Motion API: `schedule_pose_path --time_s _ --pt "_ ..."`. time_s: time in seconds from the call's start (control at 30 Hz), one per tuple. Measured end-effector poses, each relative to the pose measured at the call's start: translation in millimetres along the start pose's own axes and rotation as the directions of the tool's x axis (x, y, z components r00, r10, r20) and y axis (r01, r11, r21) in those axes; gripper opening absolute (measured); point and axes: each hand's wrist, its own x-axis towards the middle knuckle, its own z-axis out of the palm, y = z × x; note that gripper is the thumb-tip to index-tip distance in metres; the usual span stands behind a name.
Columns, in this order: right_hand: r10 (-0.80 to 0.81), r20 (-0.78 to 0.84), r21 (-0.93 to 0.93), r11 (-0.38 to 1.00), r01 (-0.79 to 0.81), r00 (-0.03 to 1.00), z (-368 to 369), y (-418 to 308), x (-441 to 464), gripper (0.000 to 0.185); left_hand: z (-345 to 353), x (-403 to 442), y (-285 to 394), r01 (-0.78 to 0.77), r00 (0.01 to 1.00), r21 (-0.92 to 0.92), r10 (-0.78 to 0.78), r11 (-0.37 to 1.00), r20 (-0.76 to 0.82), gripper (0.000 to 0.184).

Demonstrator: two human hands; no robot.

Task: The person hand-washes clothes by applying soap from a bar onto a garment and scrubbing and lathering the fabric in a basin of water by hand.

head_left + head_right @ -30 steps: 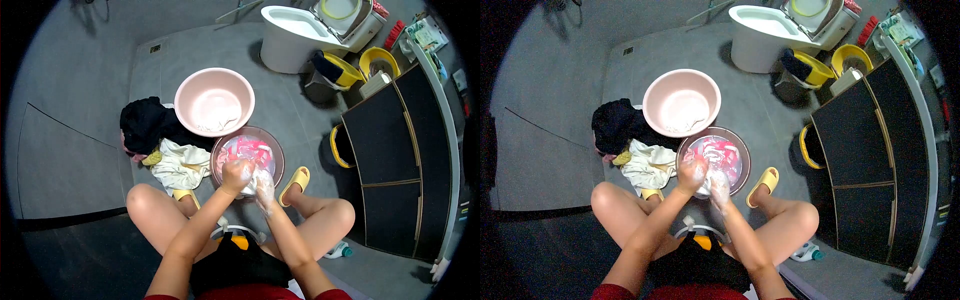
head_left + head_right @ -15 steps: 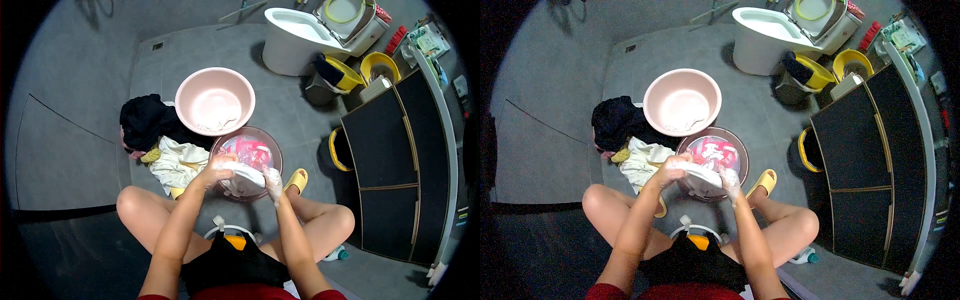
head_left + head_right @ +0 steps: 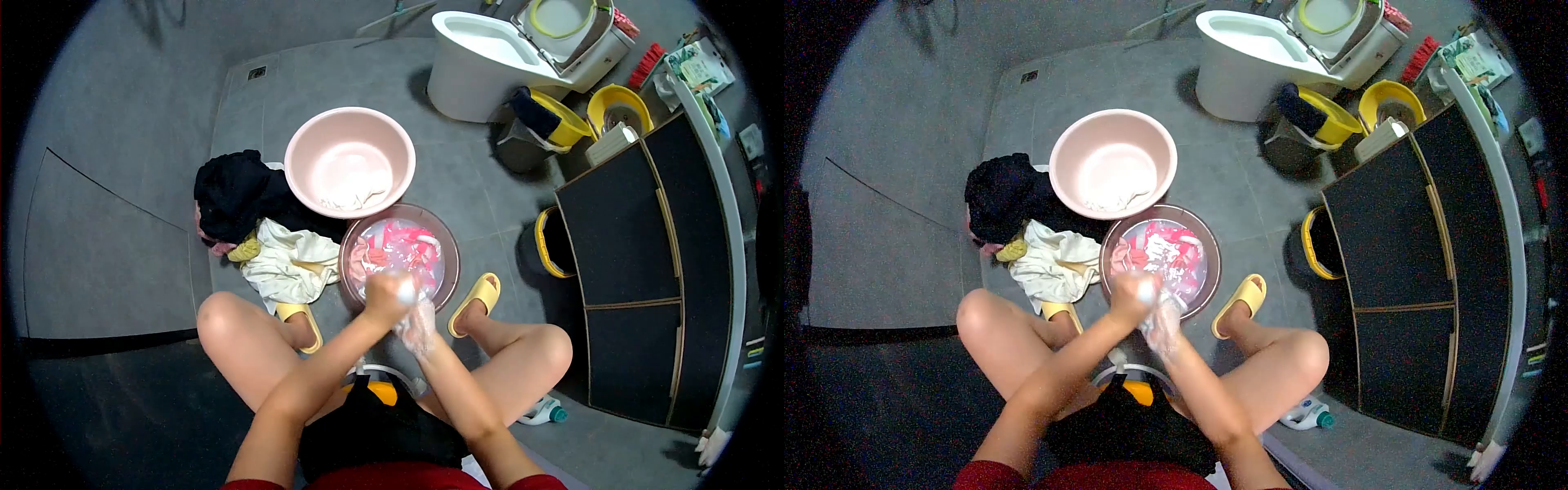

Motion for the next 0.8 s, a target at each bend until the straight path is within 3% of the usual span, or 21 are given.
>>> schedule_pose_path --time_s 0.03,0.07,0.1,0.13,0.17,0.2,0.27,0.3,0.33,0.37,0.43,0.47,0.53,0.57,0.63,0.67,0.7,0.77,0.8 --pt "0.007 -0.01 -0.009 1.0 -0.007 1.0 -1.1 1.1 0.0 0.027 -4.1 7.1 -2.2 0.165 0.986 0.036 -0.165 0.986 0.017 0.018" --pt "0.011 -0.017 -0.022 1.0 -0.011 1.0 -3.2 0.9 2.6 0.026 1.9 0.8 -7.7 0.072 0.996 0.211 -0.081 0.975 0.033 0.02" --pt "0.014 -0.023 -0.04 0.999 -0.015 1.0 -7.0 -0.9 7.9 0.025 2.6 -5.6 5.2 -0.039 0.999 0.102 0.037 0.994 0.025 0.02" --pt "-0.153 0.206 -0.132 0.974 0.183 0.966 -44.3 10.7 32.2 0.021 3.0 -13.0 27.9 -0.151 0.988 -0.004 0.151 0.988 0.001 0.02" --pt "-0.127 0.224 -0.014 0.991 0.133 0.966 -49.9 15.4 33.6 0.026 1.1 -16.8 43.1 -0.258 0.966 -0.106 0.257 0.96 -0.032 0.02" --pt "-0.099 0.248 0.101 0.992 0.076 0.964 -55.5 19.3 35.8 0.033 -1.4 -9.1 44.5 -0.233 0.971 -0.114 0.224 0.966 -0.088 0.017" --pt "-0.094 0.179 0.102 0.992 0.077 0.979 -52.7 17.7 32.6 0.037 -5.7 2.8 18.7 -0.1 0.992 0.02 0.102 0.995 -0.081 0.018" --pt "-0.126 0.087 -0.02 0.992 0.128 0.988 -24.8 3.6 13.6 0.033 -8.8 7.0 3.6 -0.034 0.996 0.084 0.04 0.996 -0.08 0.019" --pt "-0.104 0.196 -0.1 0.987 0.126 0.975 -25.1 2.4 1.6 0.024 -11.9 14.2 -10.7 0.121 0.99 0.073 -0.114 0.99 -0.088 0.017" --pt "-0.038 0.067 -0.11 0.993 0.045 0.997 6.6 -3.5 -9.0 0.031 -13.6 20.8 -20.6 0.274 0.958 0.056 -0.267 0.96 -0.1 0.016" --pt "0.108 -0.001 -0.073 0.991 -0.108 0.994 12.7 -9.3 0.2 0.039 -15.0 28.5 -27.9 0.491 0.867 -0.092 -0.496 0.866 -0.038 0.013" --pt "0.117 0.038 -0.049 0.992 -0.115 0.992 15.6 -14.9 0.5 0.043 -18.4 30.6 -29.8 0.589 0.803 -0.153 -0.596 0.793 0.003 0.012" --pt "0.125 0.085 -0.074 0.99 -0.119 0.988 12.9 -23.9 0.7 0.048 -21.7 28.9 -27.1 0.577 0.789 -0.325 -0.615 0.749 -0.016 0.009" --pt "0.037 0.059 -0.135 0.99 -0.029 0.998 9.4 -20.6 4.0 0.046 -21.2 29.6 -24.0 0.561 0.783 -0.409 -0.621 0.72 -0.02 0.008" --pt "-0.154 0.021 -0.266 0.952 0.154 0.988 -1.0 -15.2 11.7 0.042 -24.2 25.5 5.8 0.273 0.93 -0.262 -0.323 0.926 -0.174 0.007" --pt "-0.174 0.05 -0.136 0.974 0.18 0.983 -4.7 -11.2 11.7 0.034 -3.6 3.5 -4.5 0.054 0.998 0.106 -0.051 0.993 -0.03 0.011" --pt "-0.167 0.027 -0.077 0.983 0.169 0.986 -9.8 -5.1 10.8 0.031 -6.1 -0.4 14.5 -0.168 0.985 0.181 0.172 0.969 -0.004 0.016" --pt "-0.146 -0.016 0.045 0.988 0.147 0.989 -20.0 9.8 8.6 0.027 -9.5 -5.5 43.9 -0.257 0.966 -0.168 0.254 0.952 -0.044 0.018" --pt "-0.133 -0.039 0.11 0.984 0.136 0.99 -17.5 11.3 4.3 0.025 -7.8 1.4 13.3 -0.205 0.973 0.001 0.204 0.979 -0.104 0.017"
